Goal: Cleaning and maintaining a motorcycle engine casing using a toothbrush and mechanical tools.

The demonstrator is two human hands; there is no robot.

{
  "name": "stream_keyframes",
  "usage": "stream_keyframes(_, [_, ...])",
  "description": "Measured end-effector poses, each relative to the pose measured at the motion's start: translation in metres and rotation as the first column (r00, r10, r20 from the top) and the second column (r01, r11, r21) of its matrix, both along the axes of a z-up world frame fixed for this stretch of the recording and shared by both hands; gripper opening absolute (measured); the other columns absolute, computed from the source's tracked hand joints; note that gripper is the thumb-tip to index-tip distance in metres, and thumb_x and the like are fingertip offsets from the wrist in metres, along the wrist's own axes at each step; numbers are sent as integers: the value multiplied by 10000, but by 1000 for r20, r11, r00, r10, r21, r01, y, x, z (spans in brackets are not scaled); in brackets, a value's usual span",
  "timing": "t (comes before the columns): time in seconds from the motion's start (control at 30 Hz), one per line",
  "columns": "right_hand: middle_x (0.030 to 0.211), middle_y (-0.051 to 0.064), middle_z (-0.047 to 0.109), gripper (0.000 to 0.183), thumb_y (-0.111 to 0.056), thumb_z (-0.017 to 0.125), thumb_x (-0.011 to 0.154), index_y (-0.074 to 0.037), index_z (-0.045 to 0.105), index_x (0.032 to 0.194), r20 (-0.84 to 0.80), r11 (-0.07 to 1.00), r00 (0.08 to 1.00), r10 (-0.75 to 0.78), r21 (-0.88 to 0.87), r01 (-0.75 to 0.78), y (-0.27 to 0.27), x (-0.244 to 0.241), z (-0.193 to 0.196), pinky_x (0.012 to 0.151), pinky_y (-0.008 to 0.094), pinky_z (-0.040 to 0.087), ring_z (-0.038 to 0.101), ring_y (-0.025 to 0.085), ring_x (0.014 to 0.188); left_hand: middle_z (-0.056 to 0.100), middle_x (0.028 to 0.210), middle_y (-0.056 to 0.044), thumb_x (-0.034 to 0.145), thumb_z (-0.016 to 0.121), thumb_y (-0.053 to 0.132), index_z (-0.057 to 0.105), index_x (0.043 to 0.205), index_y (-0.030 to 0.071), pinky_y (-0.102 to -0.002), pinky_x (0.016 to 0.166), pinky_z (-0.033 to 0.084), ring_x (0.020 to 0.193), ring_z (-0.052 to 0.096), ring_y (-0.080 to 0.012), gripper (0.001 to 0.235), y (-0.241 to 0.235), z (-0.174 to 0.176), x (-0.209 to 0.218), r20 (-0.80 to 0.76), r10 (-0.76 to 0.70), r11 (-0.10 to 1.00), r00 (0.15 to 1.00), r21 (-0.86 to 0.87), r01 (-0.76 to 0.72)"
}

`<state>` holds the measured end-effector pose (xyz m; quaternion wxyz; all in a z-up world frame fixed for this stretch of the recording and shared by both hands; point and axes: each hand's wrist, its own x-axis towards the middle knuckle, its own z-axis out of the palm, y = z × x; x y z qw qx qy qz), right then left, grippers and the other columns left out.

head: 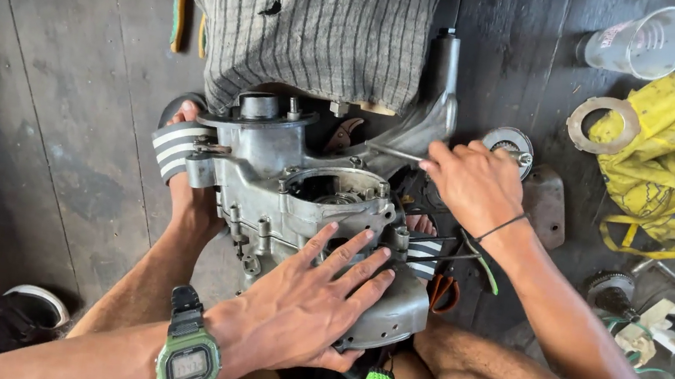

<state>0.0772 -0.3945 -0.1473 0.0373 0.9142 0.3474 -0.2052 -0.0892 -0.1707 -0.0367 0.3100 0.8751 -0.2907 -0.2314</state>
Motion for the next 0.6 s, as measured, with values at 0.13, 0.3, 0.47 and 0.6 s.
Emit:
stream_keyframes(0.13, [723, 83, 721, 265, -354, 541, 1063, -122, 554, 935, -167, 999, 986, -3, 46, 10, -1, 9, 7, 500, 455, 477, 650, 319, 541, 447, 1532, -251, 756, 662, 638, 468, 1428, -30, -659, 1194, 158, 1503, 284, -446, 967, -2, 0, 0, 5, 5, 1000, 1000, 12, -5])
stream_keyframes(0.3, [681, 99, 693, 249, -347, 602, 1010, -117, 558, 924, -282, 994, 956, 76, 92, -52, 7, 13, 6, 543, 481, 494, 675, 366, 603, 452, 1525, -254, 796, 608, 622, 460, 1437, -32, -668, 1193, 152, 1501, 284, -455, 928, 0, 0, -1, -16, 10, 1000, 1000, -4, -10])
stream_keyframes(0.47, [647, 143, 649, 219, -176, 583, 1034, -23, 536, 884, -395, 996, 918, 43, 94, -7, 32, -3, 17, 563, 467, 566, 678, 329, 533, 469, 1512, -242, 790, 611, 643, 485, 1427, -17, -681, 1188, 165, 1489, 294, -471, 926, -1, 1, 1, -5, -1, 1000, 1000, 3, 1])
stream_keyframes(0.6, [751, 111, 648, 176, -221, 559, 1051, -56, 587, 997, -454, 998, 891, 20, 58, 8, 17, 9, 17, 606, 432, 605, 660, 261, 563, 463, 1518, -239, 788, 620, 667, 473, 1439, -18, -697, 1187, 146, 1494, 279, -475, 957, 0, -1, 2, -27, -24, 999, 999, 23, 24])
